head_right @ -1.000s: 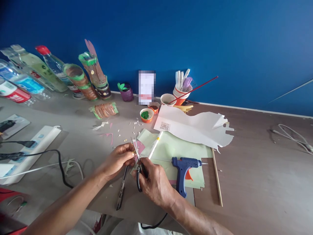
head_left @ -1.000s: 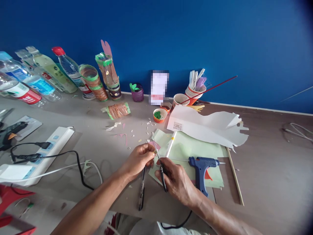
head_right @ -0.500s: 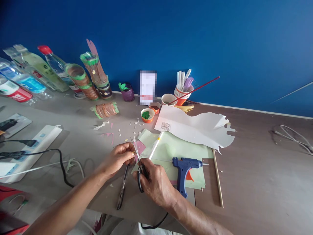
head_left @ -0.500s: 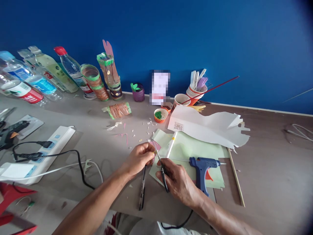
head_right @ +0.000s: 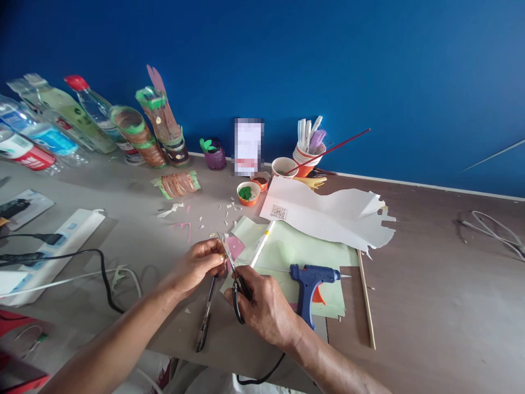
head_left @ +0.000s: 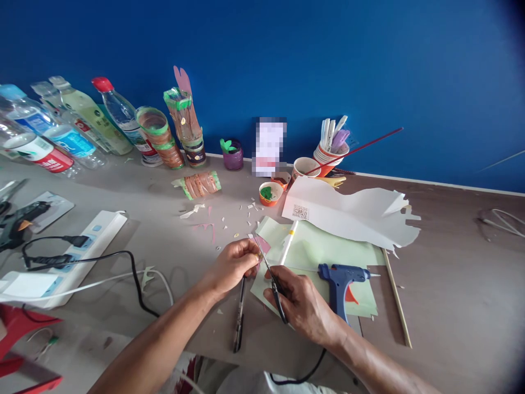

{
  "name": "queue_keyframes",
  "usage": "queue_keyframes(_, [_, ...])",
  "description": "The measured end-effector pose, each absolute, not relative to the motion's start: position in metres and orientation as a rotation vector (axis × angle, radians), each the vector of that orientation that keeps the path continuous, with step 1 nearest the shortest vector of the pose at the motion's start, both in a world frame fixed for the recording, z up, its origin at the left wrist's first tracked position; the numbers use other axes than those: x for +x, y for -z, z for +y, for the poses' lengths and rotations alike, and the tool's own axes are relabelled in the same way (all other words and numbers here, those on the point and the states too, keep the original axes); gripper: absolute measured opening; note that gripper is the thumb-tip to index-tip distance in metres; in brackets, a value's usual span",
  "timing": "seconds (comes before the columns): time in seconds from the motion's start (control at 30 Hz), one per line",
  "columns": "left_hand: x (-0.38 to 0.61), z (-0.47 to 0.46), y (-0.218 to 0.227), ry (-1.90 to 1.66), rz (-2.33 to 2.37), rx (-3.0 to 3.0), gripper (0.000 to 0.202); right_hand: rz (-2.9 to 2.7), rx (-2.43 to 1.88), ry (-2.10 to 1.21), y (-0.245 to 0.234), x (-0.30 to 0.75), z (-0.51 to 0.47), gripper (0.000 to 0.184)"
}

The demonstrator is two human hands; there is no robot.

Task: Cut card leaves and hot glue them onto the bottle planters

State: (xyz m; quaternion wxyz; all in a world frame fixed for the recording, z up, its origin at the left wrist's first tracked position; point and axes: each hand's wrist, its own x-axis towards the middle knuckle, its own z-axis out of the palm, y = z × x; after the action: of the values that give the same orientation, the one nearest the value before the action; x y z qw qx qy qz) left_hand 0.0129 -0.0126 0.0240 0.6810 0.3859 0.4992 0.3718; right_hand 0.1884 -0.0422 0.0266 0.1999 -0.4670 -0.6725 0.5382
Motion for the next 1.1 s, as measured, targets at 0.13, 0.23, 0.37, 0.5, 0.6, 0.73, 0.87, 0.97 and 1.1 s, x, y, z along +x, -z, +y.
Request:
queue_keyframes(0.13, [0.011,-0.011,-0.024,-0.828,1.125,0.868,0.009,-1.898,-1.307,-1.49,-0.026,0.19,-0.043,0.007])
queue_keyframes(0.23, [0.01,-0.011,-0.024,-0.821,1.131,0.879,0.009,-1.923,-1.307,-1.492,-0.025,0.192,-0.041,0.009])
queue_keyframes(0.37, [0.008,-0.011,-0.024,-0.799,1.134,0.929,0.009,-1.966,-1.321,-1.496,-0.025,0.194,-0.04,0.011])
queue_keyframes(0.5, [0.004,-0.011,-0.022,-0.793,1.163,0.991,0.008,-1.978,-1.345,-1.492,-0.023,0.195,-0.041,0.012])
queue_keyframes(0.6, [0.001,-0.01,-0.019,-0.804,1.155,1.009,0.009,-1.855,-1.339,-1.575,-0.019,0.195,-0.041,0.014])
queue_keyframes(0.73, [0.001,-0.009,-0.016,-0.857,1.134,0.964,0.011,-1.593,-1.337,-1.642,-0.017,0.195,-0.038,0.029])
queue_keyframes(0.87, [0.002,-0.009,-0.015,-0.884,1.116,0.928,0.01,-1.675,-1.48,-1.435,-0.02,0.196,-0.035,0.032])
queue_keyframes(0.97, [0.003,-0.009,-0.013,-0.906,1.121,0.93,0.011,-1.83,-1.594,-1.216,-0.023,0.198,-0.034,0.033])
queue_keyframes(1.1, [0.003,-0.008,-0.01,-0.928,1.096,0.881,0.011,-1.949,-1.695,-1.017,-0.023,0.2,-0.031,0.037])
